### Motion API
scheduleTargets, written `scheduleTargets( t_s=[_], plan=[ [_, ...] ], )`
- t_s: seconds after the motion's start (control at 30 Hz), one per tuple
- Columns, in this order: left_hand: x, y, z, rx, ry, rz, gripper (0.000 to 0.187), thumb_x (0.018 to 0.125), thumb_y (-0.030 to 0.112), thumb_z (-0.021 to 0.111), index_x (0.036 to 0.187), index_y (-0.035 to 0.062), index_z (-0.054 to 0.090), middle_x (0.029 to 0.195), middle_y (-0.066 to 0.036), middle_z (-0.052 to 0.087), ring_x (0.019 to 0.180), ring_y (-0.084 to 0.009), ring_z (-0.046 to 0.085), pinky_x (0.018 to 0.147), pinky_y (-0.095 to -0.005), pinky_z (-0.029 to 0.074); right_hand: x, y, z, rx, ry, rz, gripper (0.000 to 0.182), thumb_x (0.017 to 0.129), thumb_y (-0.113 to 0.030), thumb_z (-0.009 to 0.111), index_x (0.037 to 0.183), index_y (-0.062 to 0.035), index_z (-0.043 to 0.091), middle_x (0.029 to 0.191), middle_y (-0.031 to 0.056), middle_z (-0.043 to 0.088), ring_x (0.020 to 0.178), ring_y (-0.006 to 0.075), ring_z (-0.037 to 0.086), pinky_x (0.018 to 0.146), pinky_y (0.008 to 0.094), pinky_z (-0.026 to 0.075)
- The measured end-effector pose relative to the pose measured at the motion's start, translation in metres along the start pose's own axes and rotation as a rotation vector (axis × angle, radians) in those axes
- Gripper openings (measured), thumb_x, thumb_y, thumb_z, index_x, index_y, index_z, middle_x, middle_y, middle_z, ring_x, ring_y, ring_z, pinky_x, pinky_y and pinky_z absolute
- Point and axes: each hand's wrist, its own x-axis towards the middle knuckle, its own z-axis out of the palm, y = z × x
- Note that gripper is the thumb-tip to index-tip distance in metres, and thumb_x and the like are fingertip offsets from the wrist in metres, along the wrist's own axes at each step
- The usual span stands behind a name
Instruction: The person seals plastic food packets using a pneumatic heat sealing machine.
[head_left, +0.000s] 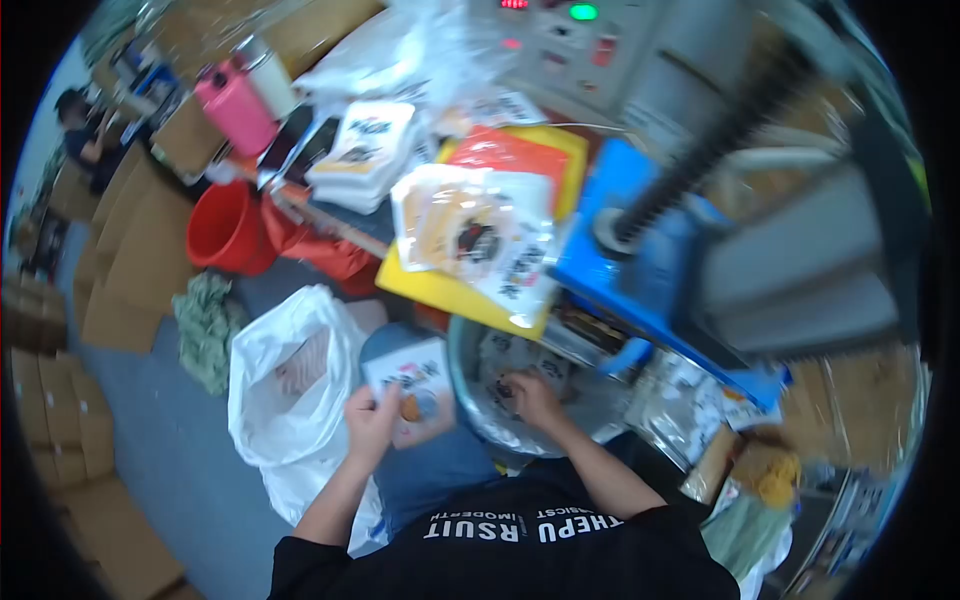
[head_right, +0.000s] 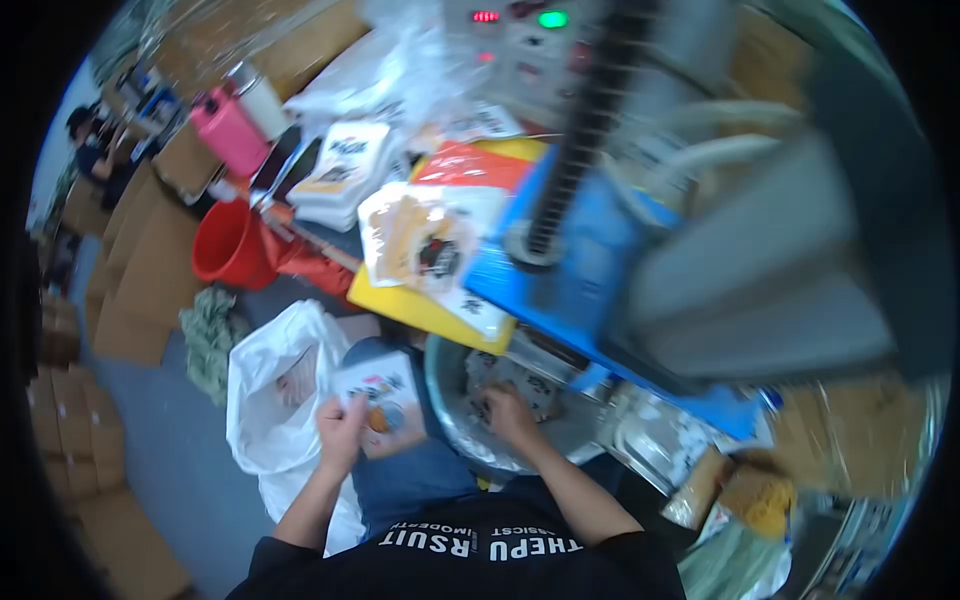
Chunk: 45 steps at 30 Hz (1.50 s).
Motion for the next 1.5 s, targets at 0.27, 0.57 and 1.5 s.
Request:
scheduleTargets(
  t_s=[0.27, 0.57, 1.5],
  plan=[
    [0.075, 0.099, 0.064, 0.657, -0.013, 1.164, 0.034, 0.071, -0.006, 0.063, 0.104, 0.0026, 0.068, 0.105, -0.012, 0.066, 0.102, -0.029, 0.058, 0.093, -0.041, 0.043, -0.15, -0.085, -0.149, 0.32, 0.242, -0.008, 0.02, 0.088, -0.002, 0.058, 0.107, -0.0055, 0.064, 0.099, 0.013, 0.063, 0.088, 0.0259, 0.063, 0.077, 0.0335, 0.049],
    [0.076, 0.067, 0.086, 0.703, -0.219, 0.946, 0.029, 0.069, -0.002, 0.067, 0.097, 0.0055, 0.068, 0.092, -0.011, 0.066, 0.09, -0.0291, 0.061, 0.079, -0.0383, 0.049, -0.147, 0.014, -0.177, -0.153, 1.006, -0.061, 0.027, 0.084, 0.007, 0.056, 0.109, -0.0003, 0.06, 0.098, 0.0188, 0.057, 0.088, 0.0359, 0.059, 0.077, 0.0376, 0.049],
    [-0.006, 0.067, 0.154, -0.307, -0.709, -0.348, 0.017, 0.086, 0.004, 0.067, 0.099, -0.0086, 0.067, 0.094, -0.013, 0.07, 0.08, -0.0147, 0.067, 0.072, -0.0284, 0.055, -0.136, -0.053, -0.204, 0.408, 0.551, 0.038, 0.022, 0.092, -0.01, 0.059, 0.111, 0.0015, 0.063, 0.087, 0.0087, 0.064, 0.07, 0.0132, 0.06, 0.061, 0.0262, 0.048]
  ],
)
